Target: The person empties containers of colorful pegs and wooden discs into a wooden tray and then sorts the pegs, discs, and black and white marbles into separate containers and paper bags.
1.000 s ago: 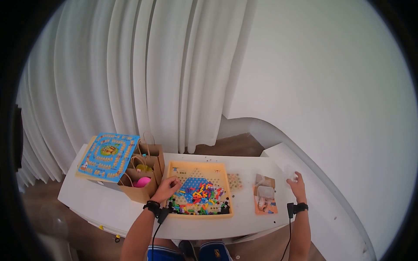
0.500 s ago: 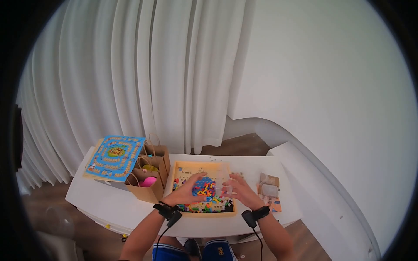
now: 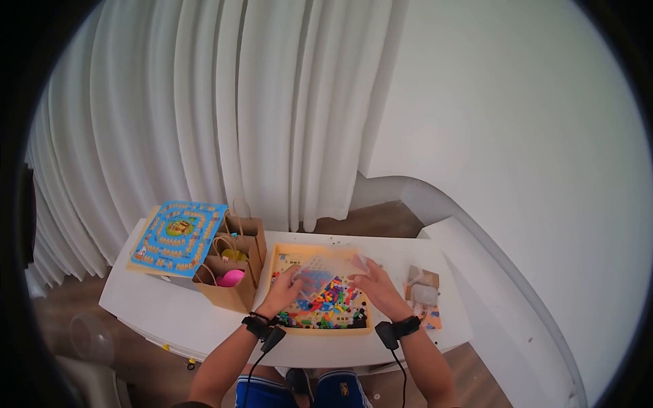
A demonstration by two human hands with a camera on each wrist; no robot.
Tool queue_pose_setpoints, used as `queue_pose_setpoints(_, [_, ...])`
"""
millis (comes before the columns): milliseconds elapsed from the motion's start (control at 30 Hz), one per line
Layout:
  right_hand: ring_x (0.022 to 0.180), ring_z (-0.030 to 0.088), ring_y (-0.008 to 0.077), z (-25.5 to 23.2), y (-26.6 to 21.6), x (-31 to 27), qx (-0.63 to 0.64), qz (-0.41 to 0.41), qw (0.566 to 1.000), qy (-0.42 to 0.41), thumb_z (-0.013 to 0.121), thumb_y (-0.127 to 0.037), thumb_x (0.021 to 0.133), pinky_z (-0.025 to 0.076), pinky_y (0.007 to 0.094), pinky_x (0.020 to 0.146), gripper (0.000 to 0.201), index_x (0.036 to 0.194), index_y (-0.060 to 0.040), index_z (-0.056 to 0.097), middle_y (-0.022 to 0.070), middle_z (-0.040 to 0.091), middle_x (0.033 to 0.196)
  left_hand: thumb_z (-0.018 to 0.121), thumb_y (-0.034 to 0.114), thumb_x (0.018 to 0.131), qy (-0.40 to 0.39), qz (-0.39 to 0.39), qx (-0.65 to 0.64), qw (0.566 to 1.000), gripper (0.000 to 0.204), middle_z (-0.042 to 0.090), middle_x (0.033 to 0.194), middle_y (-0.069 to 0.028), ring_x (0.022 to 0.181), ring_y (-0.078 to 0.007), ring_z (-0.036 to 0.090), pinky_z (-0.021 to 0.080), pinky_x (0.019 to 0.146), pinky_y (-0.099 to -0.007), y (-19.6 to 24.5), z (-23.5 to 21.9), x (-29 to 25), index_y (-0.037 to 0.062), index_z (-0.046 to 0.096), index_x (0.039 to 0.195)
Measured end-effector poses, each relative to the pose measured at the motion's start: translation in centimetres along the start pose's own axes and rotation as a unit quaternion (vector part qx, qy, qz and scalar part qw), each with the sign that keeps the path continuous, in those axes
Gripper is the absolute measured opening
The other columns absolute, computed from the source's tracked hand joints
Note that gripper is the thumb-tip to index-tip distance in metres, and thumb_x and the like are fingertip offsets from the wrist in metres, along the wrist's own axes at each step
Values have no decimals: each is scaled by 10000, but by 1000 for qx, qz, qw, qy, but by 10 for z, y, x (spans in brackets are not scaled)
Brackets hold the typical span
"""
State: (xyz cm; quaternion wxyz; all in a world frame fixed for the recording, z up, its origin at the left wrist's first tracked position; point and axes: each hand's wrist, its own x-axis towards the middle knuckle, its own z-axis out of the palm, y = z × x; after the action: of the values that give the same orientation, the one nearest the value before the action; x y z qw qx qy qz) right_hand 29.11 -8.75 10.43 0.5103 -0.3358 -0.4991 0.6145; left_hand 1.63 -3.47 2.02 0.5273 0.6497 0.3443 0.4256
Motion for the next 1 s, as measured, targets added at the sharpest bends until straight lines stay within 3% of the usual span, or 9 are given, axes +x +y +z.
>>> queue_pose_setpoints(67, [1042,659,186,19,-4,8,-135,-77,987,37,673,-155,1011,568,351,856,498,1463,-13,521,100,585,1369,494,76,1040,8,-16,-58,998,396,700,1218,-123,968,-183,745,620,822,-336,9,-1,-4,34,493,1434])
queue_pose_setpoints(133, [990,666,156,17,4,24,-160,-52,984,57,681,-157,1006,561,318,813,449,1412,-3,567,78,642,1248,485,90,1058,-12,-64,-180,981,367,673,1248,-85,1038,-174,722,625,865,-347,24,-4,-7,51,505,1422])
queue_pose_setpoints(267, [777,681,114,4,39,65,-190,-17,978,89,690,-156,1000,548,259,670,278,1200,35,710,57,729,913,512,140,1082,0,-82,-192,978,329,649,1280,-72,1141,-180,681,583,941,-342,7,-11,-3,44,520,1397])
queue_pose_setpoints(333, [722,677,122,-6,52,90,-205,-37,973,101,690,-158,1000,550,260,645,256,1155,43,725,69,727,887,538,163,1087,19,10,-60,998,279,655,1236,-61,1139,-166,654,521,1008,-343,-12,-20,2,49,558,1341])
queue_pose_setpoints(433, [655,698,146,-13,60,121,-198,-61,970,128,685,-166,1004,575,272,616,251,1079,68,739,94,731,876,568,128,1047,95,-9,11,995,232,661,1181,-64,1074,-164,619,490,942,-330,-18,-34,-4,42,568,1262])
queue_pose_setpoints(567, [685,739,162,-24,73,162,-200,-50,968,144,696,-173,997,598,286,599,263,1059,80,729,100,732,846,576,126,1040,103,14,5,995,209,662,1155,-73,1057,-165,611,493,933,-323,-49,-48,-9,36,580,1229])
queue_pose_setpoints(667, [631,714,152,-26,75,179,-374,-76,920,87,701,-178,993,593,287,592,250,1048,63,731,104,721,770,546,87,1037,84,74,40,993,193,650,1146,-82,1028,-181,612,495,921,-325,-48,-49,-13,38,585,1220])
queue_pose_setpoints(767, [623,707,158,-25,78,181,-443,-56,892,71,698,-183,996,580,288,575,254,1041,66,730,101,716,812,502,-28,1011,63,47,61,995,257,629,1213,-65,1157,-179,588,461,1007,-316,-45,-51,-16,44,577,1246])
queue_pose_setpoints(1000, [652,698,198,-34,99,173,-402,0,914,61,764,-218,948,565,322,586,271,973,42,695,134,673,876,423,-179,827,39,86,73,993,504,587,1241,-90,1205,-224,542,416,1080,-343,-46,-52,-16,47,559,1257])
